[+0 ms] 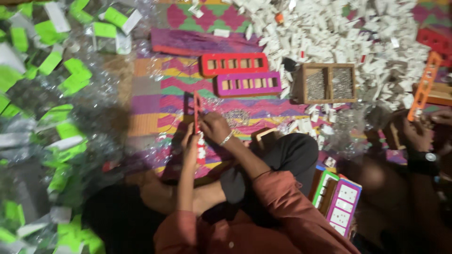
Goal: The person assembles a red multi-socket electrical board by inserting white socket modules into the frame and securing them with screws. They use a screwdriver to tighten the screws and place the finished unit aside.
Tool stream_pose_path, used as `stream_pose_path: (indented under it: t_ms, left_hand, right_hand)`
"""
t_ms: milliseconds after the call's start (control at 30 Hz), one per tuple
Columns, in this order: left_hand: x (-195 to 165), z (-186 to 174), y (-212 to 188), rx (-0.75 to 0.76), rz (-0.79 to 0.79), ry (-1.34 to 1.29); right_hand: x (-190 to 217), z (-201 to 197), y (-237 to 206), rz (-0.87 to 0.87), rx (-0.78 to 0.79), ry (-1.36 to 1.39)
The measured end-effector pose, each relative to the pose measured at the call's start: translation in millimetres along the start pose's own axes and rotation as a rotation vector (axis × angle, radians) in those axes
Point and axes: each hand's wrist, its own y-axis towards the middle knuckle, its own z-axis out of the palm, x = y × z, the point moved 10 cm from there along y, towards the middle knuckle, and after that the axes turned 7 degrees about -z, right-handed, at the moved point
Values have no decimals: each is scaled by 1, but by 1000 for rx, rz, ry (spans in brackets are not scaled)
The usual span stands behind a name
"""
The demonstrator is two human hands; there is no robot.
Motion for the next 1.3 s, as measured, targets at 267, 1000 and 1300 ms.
stream_pose_path:
  t_ms: [267,1000,1300]
  left_hand:
    - [-4,4,0,-24,10,114]
    - [-18,-12,-6,-134,169,66]
    - [-26,-18,-9,-187,318,126]
  right_hand:
    - [-7,-1,3,116,43,166]
    - [-106,-62,-9,504,-127,-81]
    - [-69,-34,5,277,13,-157]
